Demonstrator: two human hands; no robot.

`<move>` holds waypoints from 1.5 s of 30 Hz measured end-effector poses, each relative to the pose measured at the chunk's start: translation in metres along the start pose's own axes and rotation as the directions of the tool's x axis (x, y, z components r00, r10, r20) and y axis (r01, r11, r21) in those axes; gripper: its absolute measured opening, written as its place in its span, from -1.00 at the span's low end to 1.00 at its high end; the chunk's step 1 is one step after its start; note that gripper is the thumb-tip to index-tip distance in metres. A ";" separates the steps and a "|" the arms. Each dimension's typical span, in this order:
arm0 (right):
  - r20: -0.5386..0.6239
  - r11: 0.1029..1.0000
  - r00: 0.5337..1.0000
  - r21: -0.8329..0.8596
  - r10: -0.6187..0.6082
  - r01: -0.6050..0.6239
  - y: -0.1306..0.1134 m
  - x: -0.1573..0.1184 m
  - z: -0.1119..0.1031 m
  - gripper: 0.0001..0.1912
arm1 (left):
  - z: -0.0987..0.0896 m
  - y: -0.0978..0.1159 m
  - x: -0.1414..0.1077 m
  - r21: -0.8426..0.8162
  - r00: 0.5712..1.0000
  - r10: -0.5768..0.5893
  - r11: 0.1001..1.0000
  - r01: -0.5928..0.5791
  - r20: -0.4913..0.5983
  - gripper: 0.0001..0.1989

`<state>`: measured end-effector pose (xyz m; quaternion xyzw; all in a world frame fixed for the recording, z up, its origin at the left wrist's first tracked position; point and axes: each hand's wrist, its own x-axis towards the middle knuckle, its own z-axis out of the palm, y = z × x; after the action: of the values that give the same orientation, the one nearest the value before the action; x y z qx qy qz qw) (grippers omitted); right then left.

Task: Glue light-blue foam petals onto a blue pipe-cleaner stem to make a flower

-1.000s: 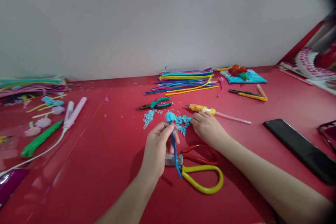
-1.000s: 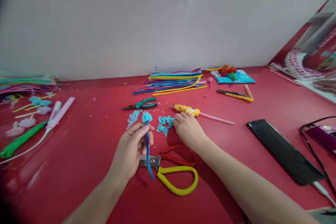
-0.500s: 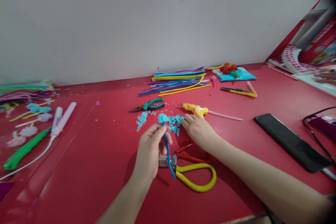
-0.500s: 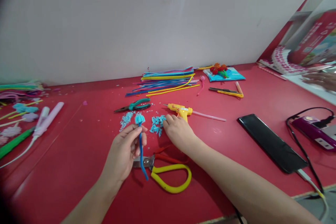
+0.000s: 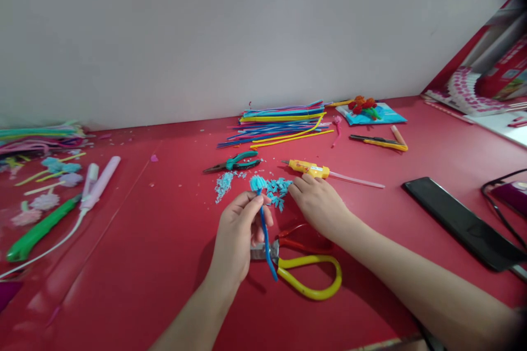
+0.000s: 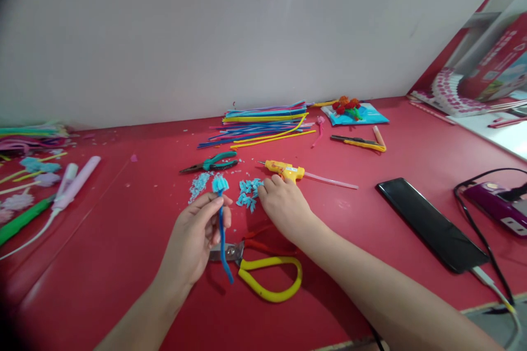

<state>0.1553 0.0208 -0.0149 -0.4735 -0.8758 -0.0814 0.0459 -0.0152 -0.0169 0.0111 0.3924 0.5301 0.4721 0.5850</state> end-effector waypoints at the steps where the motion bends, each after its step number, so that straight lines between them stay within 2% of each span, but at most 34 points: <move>1: -0.004 1.000 1.000 0.005 -0.002 0.002 0.000 0.000 -0.001 -0.90 | 0.000 0.000 0.000 -0.001 1.000 0.004 1.000 -0.004 -0.001 -0.82; 6: -0.042 0.997 0.999 0.078 -0.011 0.015 -0.002 0.000 0.000 -0.86 | -0.001 -0.002 0.000 -0.010 1.000 0.016 1.000 -0.016 -0.001 -0.82; 10: -0.100 0.978 0.995 0.208 0.027 -0.005 -0.002 0.001 0.001 -0.82 | -0.001 -0.002 0.000 -0.019 1.000 0.019 1.000 -0.019 0.000 -0.82; 13: -0.145 0.933 0.987 0.360 0.070 -0.013 0.001 0.000 0.003 -0.77 | -0.001 -0.002 0.000 -0.015 1.000 0.009 1.000 -0.009 -0.001 -0.83; 17: -0.181 0.829 0.970 0.558 0.162 -0.035 0.004 -0.002 0.002 -0.80 | -0.001 -0.002 0.000 -0.008 1.000 -0.001 1.000 0.001 0.017 -0.84; 18: -0.169 0.768 0.965 0.638 0.201 -0.049 0.003 -0.003 0.000 -0.81 | -0.001 -0.002 0.000 -0.005 1.000 -0.003 1.000 0.003 0.028 -0.83; 19: -0.137 0.668 0.960 0.742 0.245 -0.064 0.002 -0.003 -0.004 -0.83 | -0.001 -0.002 0.000 0.000 0.999 -0.007 1.000 0.007 0.042 -0.83; 21: -0.029 0.366 0.949 0.926 0.313 -0.093 -0.002 -0.005 -0.012 -0.87 | 0.000 -0.003 -0.001 0.013 0.998 -0.020 1.000 0.019 0.062 -0.82; 22: 0.026 0.212 0.945 0.972 0.327 -0.100 -0.003 -0.006 -0.017 -0.89 | 0.000 -0.003 -0.001 0.020 0.997 -0.029 0.999 0.027 0.068 -0.82; 23: 0.062 0.101 0.942 0.990 0.330 -0.101 -0.005 -0.007 -0.021 -0.91 | 0.001 -0.004 -0.002 0.027 0.997 -0.037 0.999 0.035 0.071 -0.82; 25: 0.079 0.023 0.941 0.995 0.328 -0.092 -0.008 -0.009 -0.030 -0.93 | 0.002 -0.005 -0.002 0.037 0.995 -0.056 0.998 0.053 0.078 -0.82; 30: 0.147 -0.073 0.949 0.989 0.280 -0.131 -0.009 -0.011 -0.038 -0.95 | 0.004 -0.009 -0.004 0.062 0.988 -0.086 0.995 0.078 0.126 -0.79; 35: 0.202 -0.033 0.939 0.979 0.278 -0.201 -0.007 -0.009 -0.032 -0.95 | 0.002 -0.008 -0.006 0.055 0.991 -0.008 0.998 0.000 0.137 -0.82; 39: 0.195 -0.050 0.956 0.981 0.219 -0.189 -0.010 -0.009 -0.028 -0.94 | 0.003 -0.006 -0.007 0.066 0.987 0.041 0.996 -0.052 0.157 -0.86; 45: 0.275 -0.107 0.941 0.960 0.196 -0.258 -0.013 -0.009 -0.029 -0.87 | 0.006 -0.006 -0.008 0.040 0.984 0.089 0.995 -0.096 0.157 -0.86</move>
<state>0.1495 0.0009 0.0107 -0.4338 -0.5642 0.5979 0.3687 -0.0080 -0.0262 0.0079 0.4659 0.4752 0.4540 0.5925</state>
